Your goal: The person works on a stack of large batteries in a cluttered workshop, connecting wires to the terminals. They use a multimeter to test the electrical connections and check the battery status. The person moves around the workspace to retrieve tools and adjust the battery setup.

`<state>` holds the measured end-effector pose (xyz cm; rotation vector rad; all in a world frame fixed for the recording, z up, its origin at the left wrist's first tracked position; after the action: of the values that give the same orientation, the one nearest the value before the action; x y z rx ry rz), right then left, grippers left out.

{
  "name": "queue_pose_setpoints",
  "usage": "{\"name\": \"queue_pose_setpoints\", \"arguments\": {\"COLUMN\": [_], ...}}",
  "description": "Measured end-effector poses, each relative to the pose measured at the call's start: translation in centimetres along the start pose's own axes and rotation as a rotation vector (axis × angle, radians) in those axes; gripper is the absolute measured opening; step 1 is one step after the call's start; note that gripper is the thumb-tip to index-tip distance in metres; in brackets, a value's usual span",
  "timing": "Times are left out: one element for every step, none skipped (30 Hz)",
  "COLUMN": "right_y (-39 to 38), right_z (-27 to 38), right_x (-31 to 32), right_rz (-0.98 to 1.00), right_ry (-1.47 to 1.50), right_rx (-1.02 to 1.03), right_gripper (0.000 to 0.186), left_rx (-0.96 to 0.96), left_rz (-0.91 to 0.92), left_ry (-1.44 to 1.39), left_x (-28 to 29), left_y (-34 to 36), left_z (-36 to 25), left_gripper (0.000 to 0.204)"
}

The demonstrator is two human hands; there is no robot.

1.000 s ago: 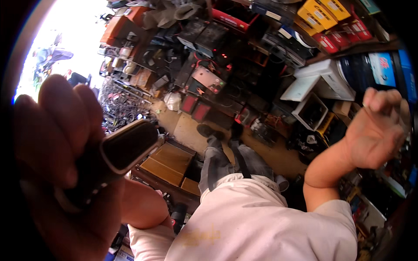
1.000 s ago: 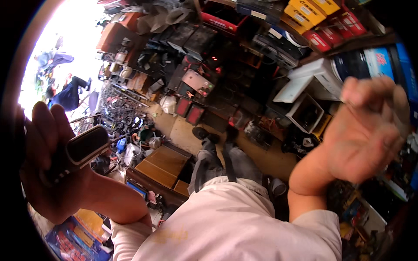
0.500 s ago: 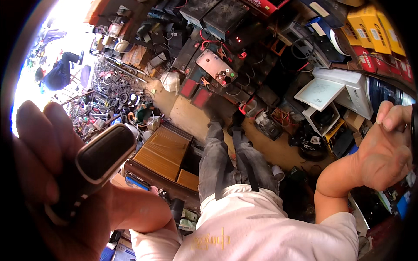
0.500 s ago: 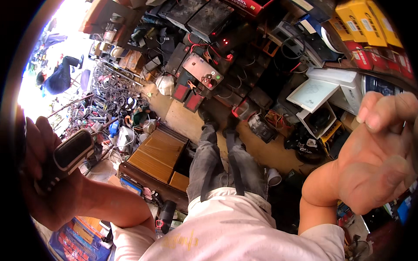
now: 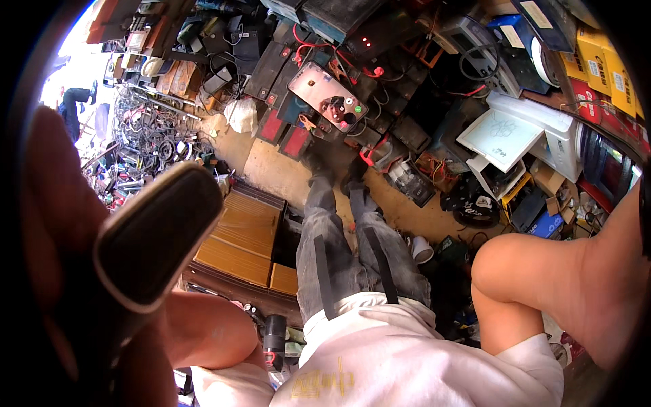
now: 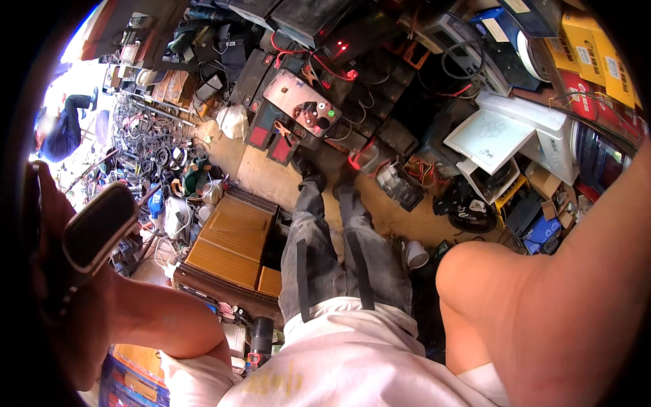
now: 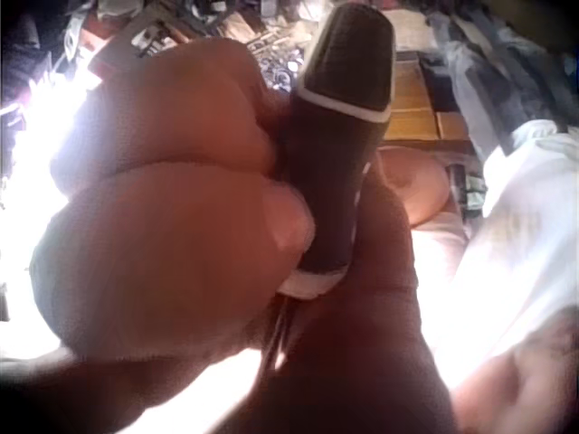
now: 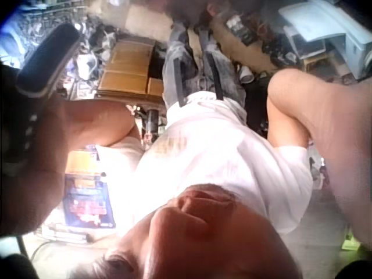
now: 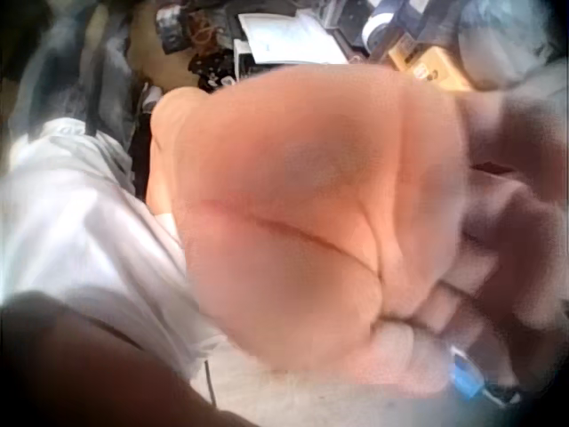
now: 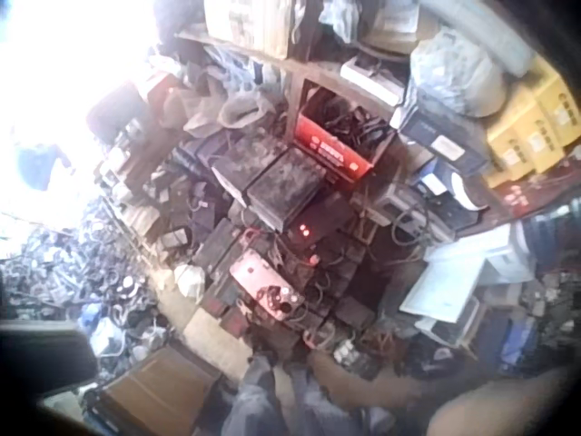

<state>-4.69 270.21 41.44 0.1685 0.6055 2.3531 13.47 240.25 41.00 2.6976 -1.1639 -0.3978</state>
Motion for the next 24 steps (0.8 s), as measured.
{"name": "queue_pose_setpoints", "arguments": {"right_y": [0.1, 0.4, 0.5, 0.7, 0.6, 0.7, 0.8, 1.1, 1.0, 0.9, 0.9, 0.8, 0.7, 0.6, 0.5, 0.7, 0.7, 0.6, 0.4, 0.2, 0.0, 0.0, 0.4, 0.5], "right_z": [0.0, 0.1, 0.1, 0.1, 0.0, -0.1, -0.2, -0.5, -0.5, -0.5, -0.6, -0.6, -0.3, -0.6, -0.9, -1.1, -1.2, -1.1, -1.1, -0.7, -0.6, -0.9, -1.1, -0.8], "right_x": [0.0, -0.1, -0.5, -0.5, -0.7, -0.7, -0.9, -0.9, -0.9, -1.0, -0.9, -0.8, -1.0, -1.2, -1.3, -1.0, -1.0, -0.8, -0.7, -0.5, -0.4, -0.4, -0.7, -0.9], "right_rz": [-0.002, -0.004, -0.010, -0.010, -0.017, -0.016, -0.018, -0.014, -0.018, -0.019, -0.017, -0.017, -0.014, -0.005, 0.003, 0.016, 0.016, 0.013, 0.006, 0.005, -0.002, 0.002, 0.017, 0.029], "right_ry": [-0.004, -0.016, -0.023, -0.030, -0.032, -0.039, -0.041, -0.041, -0.040, -0.046, -0.049, -0.052, -0.066, -0.050, -0.035, -0.027, -0.022, -0.023, -0.026, -0.029, -0.035, -0.028, -0.011, -0.006], "right_rx": [-0.002, 0.003, 0.001, 0.001, 0.001, -0.003, -0.001, 0.011, 0.008, 0.018, 0.024, 0.028, 0.041, 0.047, 0.056, 0.062, 0.071, 0.083, 0.089, 0.090, 0.091, 0.093, 0.097, 0.093], "right_gripper": [0.038, 0.038, 0.037, 0.037, 0.036, 0.036, 0.035, 0.035, 0.035, 0.034, 0.034, 0.033, 0.033, 0.032, 0.032, 0.032, 0.031, 0.031, 0.030, 0.030, 0.029, 0.029, 0.029, 0.028], "left_rx": [-0.001, -0.005, -0.007, -0.006, -0.009, -0.006, -0.008, -0.016, -0.021, -0.037, -0.049, -0.055, -0.063, -0.069, -0.080, -0.090, -0.099, -0.112, -0.116, -0.123, -0.122, -0.133, -0.134, -0.146], "left_rz": [-0.003, -0.008, -0.008, -0.011, -0.016, -0.021, -0.027, -0.033, -0.038, -0.039, -0.041, -0.044, -0.050, -0.059, -0.074, -0.091, -0.093, -0.091, -0.083, -0.084, -0.084, -0.091, -0.101, -0.108], "left_ry": [0.002, -0.005, -0.011, -0.015, -0.014, -0.019, -0.015, -0.009, -0.010, -0.017, -0.022, -0.030, -0.046, -0.025, -0.015, -0.006, 0.013, 0.016, 0.013, 0.018, 0.019, 0.031, 0.048, 0.065], "left_x": [-0.2, -0.2, -0.2, -0.1, -0.1, 0.0, -0.1, -0.1, -0.2, -0.3, -0.3, -0.4, -0.5, -0.2, 0.0, 0.1, 0.4, 0.2, 0.1, -0.1, -0.2, 0.0, 0.4, 0.9], "left_y": [0.0, 0.2, 0.3, 0.4, 0.3, 0.3, 0.0, -0.1, -0.2, 0.0, -0.1, -0.2, -0.2, -0.3, -0.6, -0.9, -1.0, -0.9, -0.9, -0.9, -1.0, -0.7, -0.8, -0.5], "left_z": [0.0, 0.1, 0.0, 0.0, -0.1, 0.1, -0.1, -0.2, -0.3, -0.2, -0.3, -0.3, -0.4, -0.9, -1.2, -1.5, -1.8, -1.9, -1.9, -2.2, -2.1, -2.5, -3.1, -4.0], "left_gripper": [0.034, 0.034, 0.034, 0.034, 0.034, 0.034, 0.034, 0.033, 0.033, 0.033, 0.033, 0.033, 0.033, 0.033, 0.033, 0.033, 0.032, 0.032, 0.032, 0.032, 0.032, 0.032, 0.032, 0.032]}}
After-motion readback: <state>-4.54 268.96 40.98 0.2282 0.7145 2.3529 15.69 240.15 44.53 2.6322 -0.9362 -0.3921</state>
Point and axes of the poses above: each hand's wrist, its own y-axis towards the middle knuckle, its own x-axis out of the back of the hand, z = x × y, the point moved 2 cm from there along y, towards the middle knuckle, and after that the axes turned 10 degrees about y, right-handed, at the moved point
